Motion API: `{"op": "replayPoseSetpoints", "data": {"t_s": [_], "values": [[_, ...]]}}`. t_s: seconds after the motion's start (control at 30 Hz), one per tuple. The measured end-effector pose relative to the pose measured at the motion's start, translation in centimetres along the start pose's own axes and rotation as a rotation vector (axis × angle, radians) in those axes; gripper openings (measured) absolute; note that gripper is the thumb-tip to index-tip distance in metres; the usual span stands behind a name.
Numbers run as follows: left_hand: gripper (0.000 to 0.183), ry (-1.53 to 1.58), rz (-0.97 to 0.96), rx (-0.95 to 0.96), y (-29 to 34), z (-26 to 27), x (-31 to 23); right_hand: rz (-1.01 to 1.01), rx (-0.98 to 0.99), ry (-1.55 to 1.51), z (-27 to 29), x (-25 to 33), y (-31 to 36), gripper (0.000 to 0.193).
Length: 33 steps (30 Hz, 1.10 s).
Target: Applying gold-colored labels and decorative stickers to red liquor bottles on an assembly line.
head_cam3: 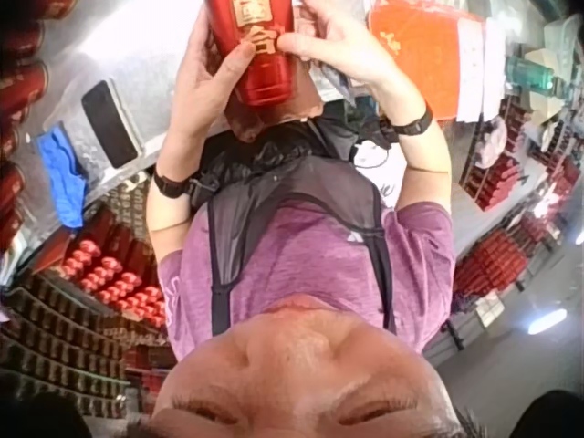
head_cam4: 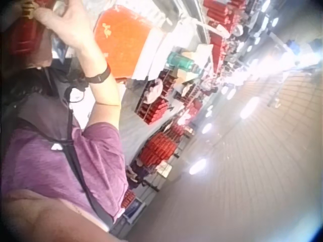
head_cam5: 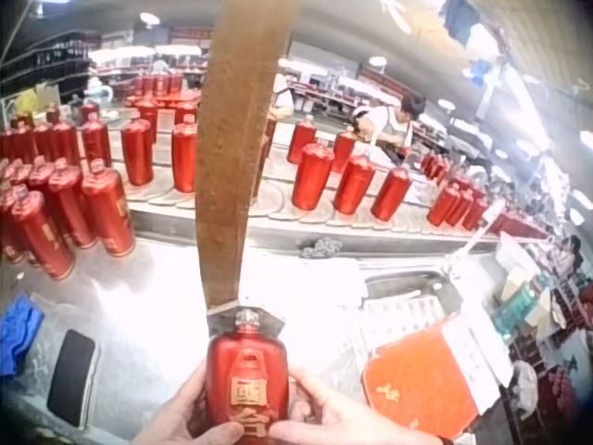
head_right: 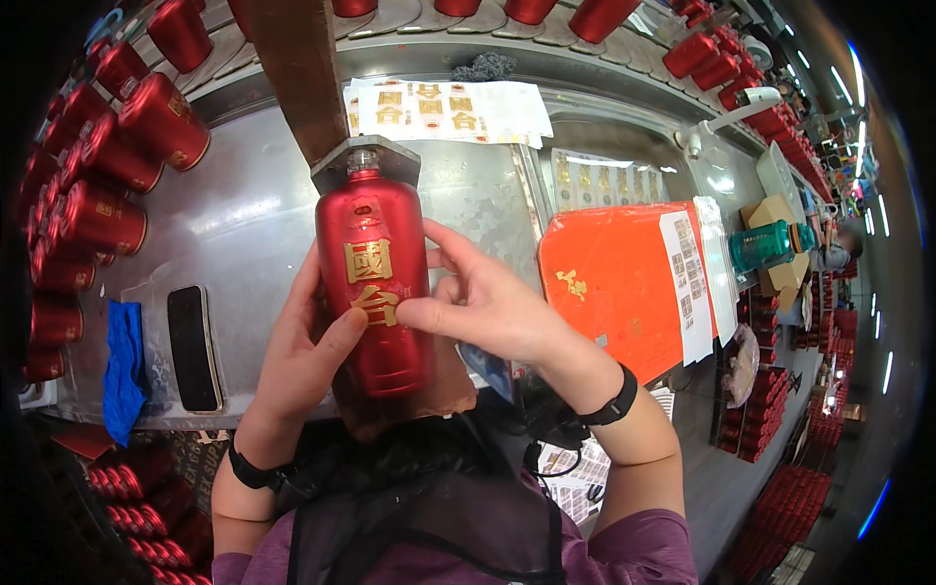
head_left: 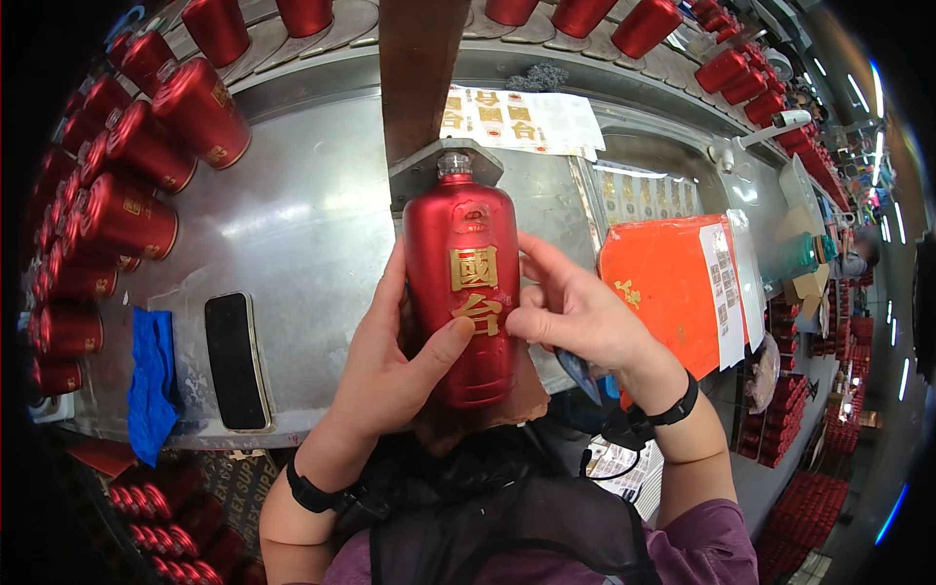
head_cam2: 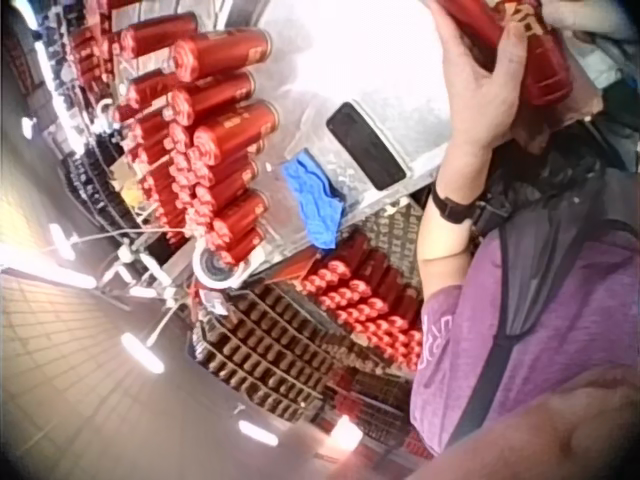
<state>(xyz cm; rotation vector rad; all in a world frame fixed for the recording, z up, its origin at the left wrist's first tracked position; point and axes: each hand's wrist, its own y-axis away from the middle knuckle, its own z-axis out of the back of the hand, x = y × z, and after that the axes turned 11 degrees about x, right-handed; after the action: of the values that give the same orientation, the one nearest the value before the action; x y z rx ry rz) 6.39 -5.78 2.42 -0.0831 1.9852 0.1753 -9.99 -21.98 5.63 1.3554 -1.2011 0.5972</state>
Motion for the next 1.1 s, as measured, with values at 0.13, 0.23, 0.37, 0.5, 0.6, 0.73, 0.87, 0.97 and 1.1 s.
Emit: {"op": "replayPoseSetpoints", "data": {"t_s": [0.13,0.23,0.37,0.5,0.6,0.73,0.87,0.97,1.1], "values": [[0.090,-0.006,-0.027,-0.008,-0.29,-0.15,0.29,0.022,-0.014,-0.021,-0.33,-0.66,-0.28,0.097],[0.091,-0.016,-0.021,-0.013,-0.34,-0.24,0.47,0.034,-0.009,-0.038,-0.46,-0.37,-0.47,0.097],[0.090,-0.020,-0.021,-0.018,-0.39,-0.02,0.35,0.042,-0.010,-0.070,-0.59,-0.35,-0.60,0.096],[0.089,-0.011,-0.008,-0.033,-0.38,-0.11,0.19,0.057,-0.015,-0.116,-0.58,-0.73,-0.57,0.096],[0.088,-0.013,-0.006,-0.029,-0.35,-0.20,0.23,0.063,-0.013,-0.076,-0.60,-0.89,-0.56,0.096],[0.087,-0.003,-0.001,-0.032,-0.24,-0.17,0.24,0.029,-0.007,-0.075,-0.71,-0.81,-0.49,0.094],[0.082,-0.015,-0.011,-0.035,-0.24,-0.16,0.18,0.051,-0.011,-0.117,-0.81,-0.58,-0.50,0.087],[0.076,0.029,0.009,-0.057,-0.31,-0.16,0.18,0.012,-0.060,-0.149,-0.85,-0.50,-0.59,0.084],[0.070,0.021,-0.017,-0.072,-0.39,-0.06,0.39,0.013,-0.049,-0.110,-0.78,-0.62,-0.71,0.080]]}}
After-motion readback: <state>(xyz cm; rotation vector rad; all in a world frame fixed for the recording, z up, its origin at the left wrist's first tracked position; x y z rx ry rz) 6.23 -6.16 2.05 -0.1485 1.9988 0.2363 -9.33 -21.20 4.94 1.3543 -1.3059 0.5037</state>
